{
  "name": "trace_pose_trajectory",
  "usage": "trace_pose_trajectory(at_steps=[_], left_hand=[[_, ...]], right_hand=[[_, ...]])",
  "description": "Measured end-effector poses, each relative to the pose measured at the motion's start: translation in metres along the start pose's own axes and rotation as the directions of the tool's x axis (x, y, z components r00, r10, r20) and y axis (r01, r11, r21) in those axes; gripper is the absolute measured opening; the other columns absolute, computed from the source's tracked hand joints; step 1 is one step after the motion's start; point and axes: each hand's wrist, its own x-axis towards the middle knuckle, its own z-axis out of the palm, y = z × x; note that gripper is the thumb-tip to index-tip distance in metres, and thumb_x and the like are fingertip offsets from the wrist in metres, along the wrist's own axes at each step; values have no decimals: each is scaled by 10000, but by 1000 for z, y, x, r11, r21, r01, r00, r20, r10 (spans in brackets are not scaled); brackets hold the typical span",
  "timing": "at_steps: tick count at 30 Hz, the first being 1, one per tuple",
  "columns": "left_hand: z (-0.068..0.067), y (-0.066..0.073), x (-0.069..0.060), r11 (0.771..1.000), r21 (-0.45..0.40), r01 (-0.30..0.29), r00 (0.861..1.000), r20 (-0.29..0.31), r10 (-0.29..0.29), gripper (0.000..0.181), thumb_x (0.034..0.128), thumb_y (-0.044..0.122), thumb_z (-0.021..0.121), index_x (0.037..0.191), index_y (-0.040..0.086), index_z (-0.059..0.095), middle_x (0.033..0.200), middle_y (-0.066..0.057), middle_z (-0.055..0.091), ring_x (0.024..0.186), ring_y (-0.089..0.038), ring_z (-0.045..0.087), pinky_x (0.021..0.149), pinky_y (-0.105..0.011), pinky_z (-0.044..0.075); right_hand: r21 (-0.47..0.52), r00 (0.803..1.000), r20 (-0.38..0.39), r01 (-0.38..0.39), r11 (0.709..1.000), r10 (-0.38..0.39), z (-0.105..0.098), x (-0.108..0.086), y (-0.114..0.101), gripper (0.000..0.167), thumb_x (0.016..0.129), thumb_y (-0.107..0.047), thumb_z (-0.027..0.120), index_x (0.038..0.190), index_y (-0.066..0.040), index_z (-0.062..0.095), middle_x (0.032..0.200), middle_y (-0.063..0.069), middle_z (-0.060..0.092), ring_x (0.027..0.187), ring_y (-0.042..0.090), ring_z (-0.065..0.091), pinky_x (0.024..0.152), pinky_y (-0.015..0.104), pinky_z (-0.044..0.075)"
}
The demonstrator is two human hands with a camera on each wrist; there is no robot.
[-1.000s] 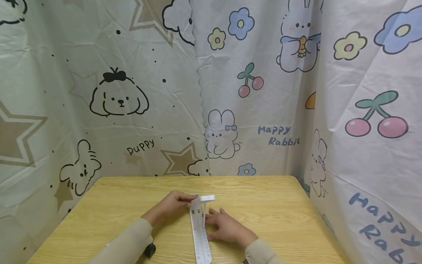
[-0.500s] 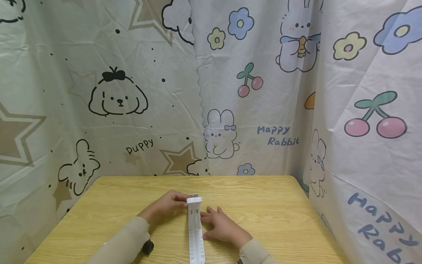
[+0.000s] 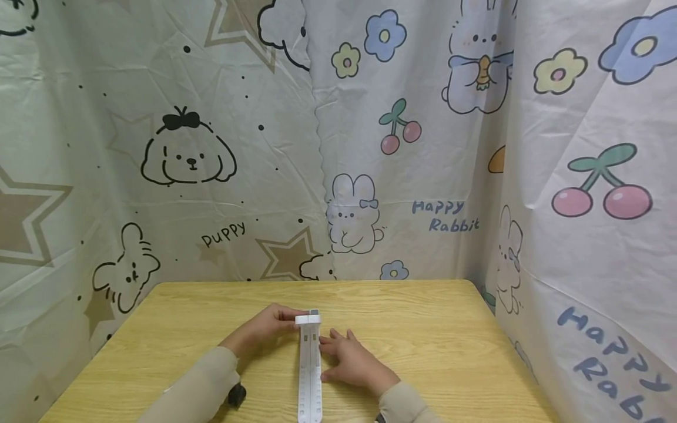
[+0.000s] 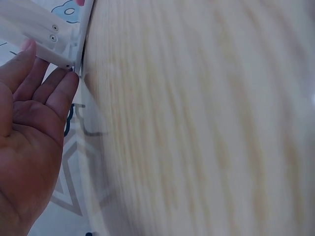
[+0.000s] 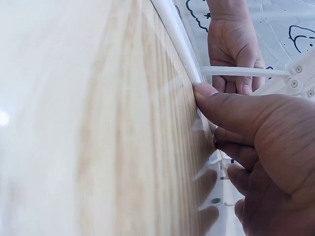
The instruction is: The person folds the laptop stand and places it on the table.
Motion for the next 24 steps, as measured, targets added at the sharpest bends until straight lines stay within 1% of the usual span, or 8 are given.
trace_pose_trajectory(at_steps=[4, 11, 13, 14, 18, 20, 22, 24], left_hand=[[-1, -1, -1, 1000, -3, 2, 1000, -3, -2, 312, 1004, 150, 651, 1310, 176, 711, 1396, -24, 652, 1366, -268, 546, 1183, -525, 381], [-2, -2, -1, 1000, -25, -3, 1000, -11, 3, 299, 997, 164, 658, 1289, 164, 724, 1381, -26, 662, 1361, -257, 551, 1184, -519, 382], [0, 0, -2, 998, -56, 7, 1000, -21, -8, 299, 995, 144, 660, 1286, 166, 725, 1372, -33, 668, 1350, -254, 559, 1175, -500, 399], [2, 1, -3, 996, -86, 13, 1000, -27, -16, 299, 998, 120, 654, 1287, 156, 723, 1370, -44, 669, 1339, -253, 567, 1166, -488, 414], [9, 6, -8, 982, -184, 31, 998, -55, -42, 300, 1001, 64, 639, 1276, 145, 725, 1366, -53, 672, 1322, -242, 573, 1129, -416, 464], [10, 7, -10, 977, -209, 36, 997, -65, -50, 292, 1000, 76, 645, 1274, 140, 724, 1362, -48, 673, 1312, -236, 577, 1117, -395, 475], [9, 7, -11, 983, -183, 32, 996, -78, -47, 297, 992, 118, 668, 1285, 135, 716, 1360, -37, 673, 1312, -228, 574, 1115, -381, 476], [8, 7, -11, 991, -136, 7, 996, -91, -19, 332, 985, 145, 682, 1310, 82, 691, 1367, -82, 667, 1309, -261, 582, 1114, -410, 478]], right_hand=[[-19, 1000, -13, 2, 1000, -3, 1, 2, -2, 682, 830, -342, 832, 1440, -141, 602, 1560, 43, 493, 1520, 415, 286, 1228, 695, 70], [-15, 999, -28, -18, 1000, 18, 1, 3, -8, 686, 824, -310, 843, 1435, -114, 602, 1564, 62, 486, 1518, 417, 291, 1232, 686, 72], [-15, 999, -26, -21, 1000, 21, 0, 3, -9, 687, 825, -313, 843, 1438, -118, 601, 1565, 63, 485, 1518, 419, 289, 1232, 686, 74], [-15, 999, -25, -23, 1000, 22, 0, 3, -9, 682, 827, -316, 842, 1434, -116, 604, 1565, 66, 487, 1518, 420, 289, 1232, 686, 77], [-27, 999, -30, -19, 999, 18, -2, 1, -7, 647, 840, -349, 828, 1408, -110, 627, 1544, 99, 510, 1509, 423, 308, 1229, 687, 103], [-17, 999, -42, -23, 1000, 22, -3, 1, -5, 617, 852, -358, 817, 1385, -102, 643, 1535, 114, 519, 1509, 415, 313, 1235, 674, 109], [2, 998, -58, -34, 999, 34, -5, 0, -4, 597, 865, -358, 803, 1379, -100, 646, 1536, 114, 519, 1513, 400, 314, 1244, 653, 110], [35, 996, -72, -52, 998, 54, -7, -1, -3, 576, 879, -341, 794, 1380, -100, 643, 1548, 101, 508, 1522, 378, 304, 1257, 621, 107]])
